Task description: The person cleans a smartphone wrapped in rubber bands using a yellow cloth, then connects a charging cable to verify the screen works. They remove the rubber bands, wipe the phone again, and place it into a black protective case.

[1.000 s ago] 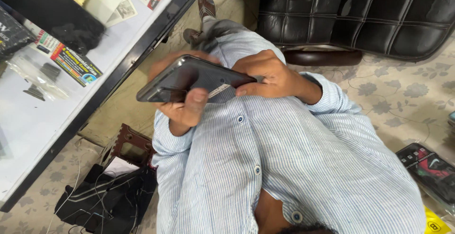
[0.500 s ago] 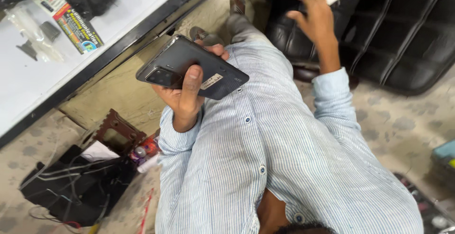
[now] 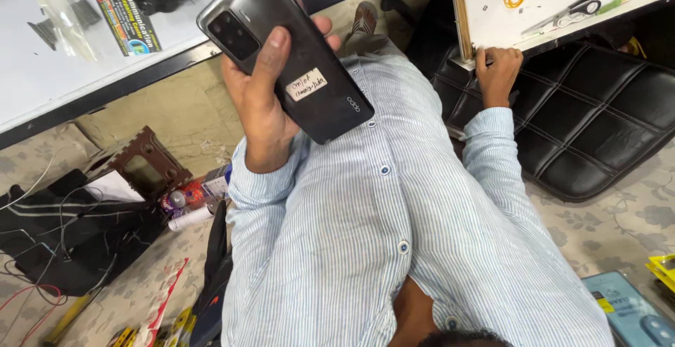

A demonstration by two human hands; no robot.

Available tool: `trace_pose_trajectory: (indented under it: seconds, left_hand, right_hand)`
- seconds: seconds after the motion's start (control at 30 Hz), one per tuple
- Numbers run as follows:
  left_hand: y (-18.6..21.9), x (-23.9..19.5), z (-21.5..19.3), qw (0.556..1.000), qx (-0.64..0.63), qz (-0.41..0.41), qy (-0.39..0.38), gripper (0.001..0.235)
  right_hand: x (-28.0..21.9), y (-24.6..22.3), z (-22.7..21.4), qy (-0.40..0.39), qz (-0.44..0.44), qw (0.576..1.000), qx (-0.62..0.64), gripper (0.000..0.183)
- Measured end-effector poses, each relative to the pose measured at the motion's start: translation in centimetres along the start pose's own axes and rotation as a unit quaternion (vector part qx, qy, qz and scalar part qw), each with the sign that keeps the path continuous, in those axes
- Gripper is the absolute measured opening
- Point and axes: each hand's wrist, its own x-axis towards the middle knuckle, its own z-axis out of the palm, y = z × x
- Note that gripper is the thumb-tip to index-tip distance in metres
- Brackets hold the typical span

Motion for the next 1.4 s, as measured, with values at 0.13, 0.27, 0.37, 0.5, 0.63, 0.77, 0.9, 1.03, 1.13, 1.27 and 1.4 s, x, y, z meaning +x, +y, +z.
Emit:
trace_pose_trajectory:
  seconds: [0.13, 0.27, 0.37, 0.5, 0.63, 0.77, 0.9, 1.03, 1.13, 1.27, 1.4]
  left_hand:
    - [-0.3, 1.3, 0.6, 1.0, 0.002, -0.007, -0.01, 0.031]
    - [-0.2, 1.9, 0.7, 1.0, -0.002, -0.011, -0.011, 0.03]
    - [-0.5, 2.2, 1.0, 1.0, 0.0, -0.02, -0.018, 0.028]
    - [-0.7, 2.5, 1.7, 0.999, 0.013, -0.025, -0.039, 0.026]
    - [-1.1, 2.6, 2.4, 0.998, 0.026, -0.026, -0.042, 0.024]
    - [-1.6, 2.6, 2.8, 0.998, 0.034, -0.014, -0.041, 0.022]
    - [-2.2, 2.0, 3.2, 0.998, 0.05, -0.005, -0.027, 0.027]
    - [-2.8, 1.8, 3.5, 0.996, 0.077, 0.001, -0.032, 0.032]
    - [-3.2, 1.8, 3.7, 0.993, 0.103, 0.007, -0.056, 0.031]
    - [-3.4, 1.6, 4.2, 0.989, 0.125, 0.005, -0.074, 0.027]
    - [-3.9, 1.5, 4.8, 0.986, 0.137, 0.004, -0.092, 0.027]
  right_hand:
    - [-2.1, 0.8, -0.5, -0.002, 0.005, 1.0, -0.015, 0.022]
    - [-4.1, 1.0, -0.1, 0.016, 0.012, 1.0, 0.01, 0.013]
    - [-5.6, 1.8, -0.5, 0.017, 0.033, 0.999, -0.004, 0.012]
    - [-7.4, 1.3, -0.9, 0.0, 0.081, 0.997, 0.018, 0.012]
    - [-8.6, 0.8, -1.8, -0.003, 0.134, 0.99, 0.05, 0.01]
    - [-9.7, 0.6, -2.6, -0.014, 0.176, 0.982, 0.069, 0.011]
    - [-10.8, 1.1, -2.8, -0.035, 0.202, 0.977, 0.058, 0.015]
    - [-11.8, 1.5, -2.5, -0.035, 0.226, 0.971, 0.074, 0.015]
    - [-12.6, 1.6, -2.5, -0.037, 0.251, 0.964, 0.08, 0.013]
    - [-12.7, 1.9, -2.3, -0.034, 0.256, 0.961, 0.096, 0.013]
    - [-13.2, 2.3, -2.0, -0.032, 0.251, 0.966, 0.05, 0.018]
